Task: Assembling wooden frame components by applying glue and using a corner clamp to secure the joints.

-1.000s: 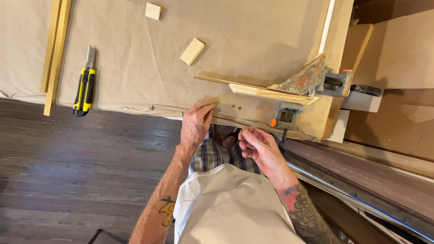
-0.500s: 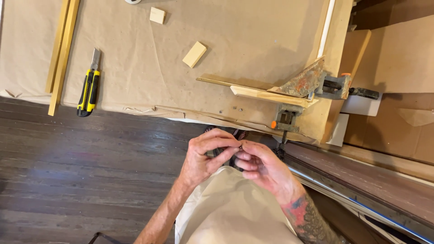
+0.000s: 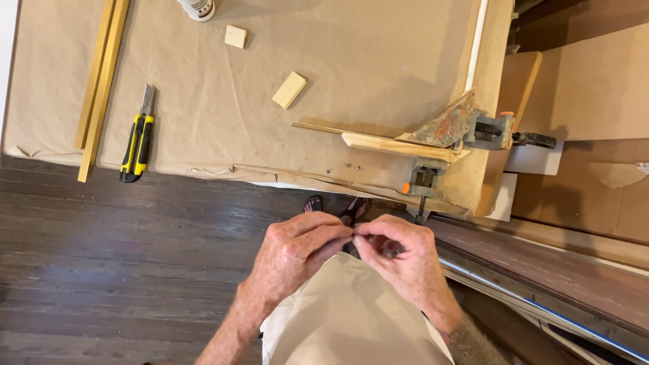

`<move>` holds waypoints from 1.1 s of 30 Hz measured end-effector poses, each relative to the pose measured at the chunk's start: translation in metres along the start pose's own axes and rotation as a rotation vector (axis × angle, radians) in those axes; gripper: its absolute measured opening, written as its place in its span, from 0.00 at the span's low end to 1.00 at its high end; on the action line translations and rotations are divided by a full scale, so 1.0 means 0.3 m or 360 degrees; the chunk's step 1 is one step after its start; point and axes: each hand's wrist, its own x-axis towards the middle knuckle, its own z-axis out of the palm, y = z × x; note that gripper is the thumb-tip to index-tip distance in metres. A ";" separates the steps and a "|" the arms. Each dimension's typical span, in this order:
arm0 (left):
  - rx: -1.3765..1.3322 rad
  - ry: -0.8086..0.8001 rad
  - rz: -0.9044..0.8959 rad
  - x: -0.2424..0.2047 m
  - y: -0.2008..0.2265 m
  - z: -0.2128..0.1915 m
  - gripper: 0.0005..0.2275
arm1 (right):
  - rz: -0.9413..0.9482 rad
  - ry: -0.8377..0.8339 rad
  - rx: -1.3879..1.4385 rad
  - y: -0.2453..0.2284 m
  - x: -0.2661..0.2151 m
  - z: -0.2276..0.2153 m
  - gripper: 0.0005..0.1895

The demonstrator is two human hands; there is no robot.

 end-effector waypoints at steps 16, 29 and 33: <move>-0.0084 0.0036 -0.0227 -0.106 -0.021 -0.012 0.03 | -0.0409 -0.0077 -0.0405 0.061 0.008 0.111 0.08; -0.0874 0.0433 -0.0526 -0.127 -0.094 0.034 0.02 | 0.0208 -0.0347 0.0212 0.042 0.023 0.072 0.20; -0.0709 0.0413 -0.0315 -0.083 -0.087 0.036 0.04 | 0.0610 -0.0173 0.0813 0.028 0.053 0.081 0.09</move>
